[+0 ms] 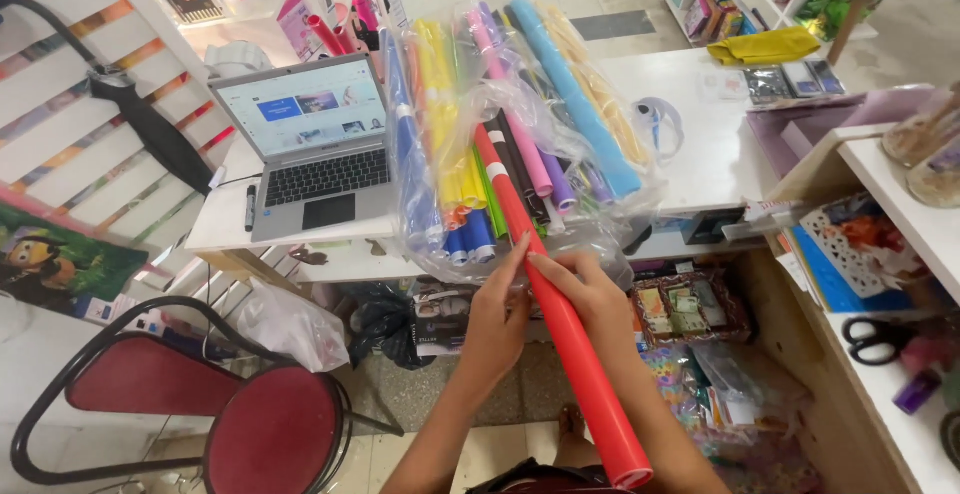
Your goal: The person is inspecting and organizing rolls of colored paper at a shop counter, checking labels and repositioning items.
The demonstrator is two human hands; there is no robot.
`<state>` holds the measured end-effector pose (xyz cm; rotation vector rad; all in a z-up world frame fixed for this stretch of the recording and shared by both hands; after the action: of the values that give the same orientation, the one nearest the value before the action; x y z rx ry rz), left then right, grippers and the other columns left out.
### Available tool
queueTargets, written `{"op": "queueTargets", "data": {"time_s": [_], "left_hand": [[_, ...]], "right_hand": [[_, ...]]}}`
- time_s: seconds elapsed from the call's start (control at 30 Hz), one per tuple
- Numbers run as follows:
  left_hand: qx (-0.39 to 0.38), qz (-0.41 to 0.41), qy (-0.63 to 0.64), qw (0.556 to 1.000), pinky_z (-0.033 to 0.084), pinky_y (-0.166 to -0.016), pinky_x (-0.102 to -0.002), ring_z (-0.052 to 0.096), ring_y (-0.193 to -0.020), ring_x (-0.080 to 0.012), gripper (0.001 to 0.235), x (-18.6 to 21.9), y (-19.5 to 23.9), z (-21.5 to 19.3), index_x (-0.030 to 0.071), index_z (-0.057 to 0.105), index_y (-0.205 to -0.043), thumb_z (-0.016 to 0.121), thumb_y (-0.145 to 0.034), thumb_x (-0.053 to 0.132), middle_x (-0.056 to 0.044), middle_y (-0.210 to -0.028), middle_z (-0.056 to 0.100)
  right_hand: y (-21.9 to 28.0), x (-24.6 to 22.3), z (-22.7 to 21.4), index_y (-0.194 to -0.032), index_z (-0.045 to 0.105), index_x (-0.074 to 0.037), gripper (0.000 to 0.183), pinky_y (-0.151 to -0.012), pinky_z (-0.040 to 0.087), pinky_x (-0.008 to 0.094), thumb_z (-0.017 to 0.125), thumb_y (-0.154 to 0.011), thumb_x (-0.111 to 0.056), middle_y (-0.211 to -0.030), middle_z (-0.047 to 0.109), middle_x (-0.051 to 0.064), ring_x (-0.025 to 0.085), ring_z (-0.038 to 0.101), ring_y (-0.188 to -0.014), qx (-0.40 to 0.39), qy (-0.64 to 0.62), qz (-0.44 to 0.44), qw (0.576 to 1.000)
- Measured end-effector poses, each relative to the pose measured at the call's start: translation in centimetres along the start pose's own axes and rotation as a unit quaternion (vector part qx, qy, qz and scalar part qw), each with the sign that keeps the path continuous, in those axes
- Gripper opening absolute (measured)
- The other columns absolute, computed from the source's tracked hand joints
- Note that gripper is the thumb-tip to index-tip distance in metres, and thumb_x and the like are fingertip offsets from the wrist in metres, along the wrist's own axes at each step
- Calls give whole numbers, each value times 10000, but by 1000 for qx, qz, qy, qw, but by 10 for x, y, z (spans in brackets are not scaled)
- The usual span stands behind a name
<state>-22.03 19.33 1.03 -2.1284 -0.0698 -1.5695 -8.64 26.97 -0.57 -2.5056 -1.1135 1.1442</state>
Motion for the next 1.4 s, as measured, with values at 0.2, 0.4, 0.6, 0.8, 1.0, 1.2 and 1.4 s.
{"op": "queueTargets", "data": {"time_s": [0.2,0.4,0.6,0.8,1.0,1.2,1.4], "left_hand": [[29,68,-87,993,585,-944,-485,624,-1202,-461,766,15,27,-5,118,416,-1583,505,-849,-85,-269,-1294,611],[39,121,-121,984,554,-985,-487,619,-1205,-423,672,26,48,-12,129,447,-1559,559,-906,15,-219,-1294,613],[59,161,-174,970,599,-795,-445,603,-910,-331,713,21,32,-17,115,446,-1545,531,-847,-2,-162,-999,597],[94,191,-266,940,503,-1026,-496,562,-1141,-320,704,34,22,-22,190,541,-1451,712,-840,-115,-97,-1146,539],[55,281,-200,937,434,-1118,-551,530,-1330,-395,360,55,41,-11,118,537,-1354,602,-1008,40,-161,-1373,564],[-49,201,-132,969,552,-989,-479,651,-1129,-284,319,56,63,-4,223,550,-1320,531,-1029,94,-15,-1200,645],[-125,161,-51,978,599,-872,-521,681,-933,-329,287,13,68,-4,140,546,-1310,456,-1060,251,-97,-1037,629]], "right_hand": [[22,-43,-10,-1384,620,-351,707,-856,576,441,799,-719,-191,-1131,629,19,338,722,-963,-8,-39,20,999],[43,-75,-30,-1377,604,-363,655,-910,572,435,784,-765,-214,-1171,640,8,333,723,-1008,-5,-21,50,999],[42,-74,-43,-1387,595,-274,534,-742,610,412,701,-866,-328,-970,613,51,304,721,-768,89,-44,-92,991],[51,-154,-102,-1221,685,-105,300,-627,557,355,698,-931,-179,-890,650,93,289,674,-699,186,-60,-182,964],[75,-191,-132,-1080,750,-50,260,-554,542,319,779,-864,-192,-769,695,152,289,703,-608,209,-104,-154,960],[75,-177,-125,-1012,763,-82,238,-547,558,330,839,-808,-177,-770,697,116,261,660,-546,213,-136,-144,957],[63,-167,-109,-904,705,-86,130,-534,523,325,810,-842,-133,-614,564,60,208,551,-481,185,-146,-122,964]]}}
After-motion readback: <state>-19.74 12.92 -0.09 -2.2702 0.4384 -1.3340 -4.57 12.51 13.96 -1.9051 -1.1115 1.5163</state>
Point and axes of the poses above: each hand's wrist, its own y-axis away from the middle knuckle, its own z-axis out of the palm, x = y × z, the point moved 2 cm from there along -y, towards the middle knuckle
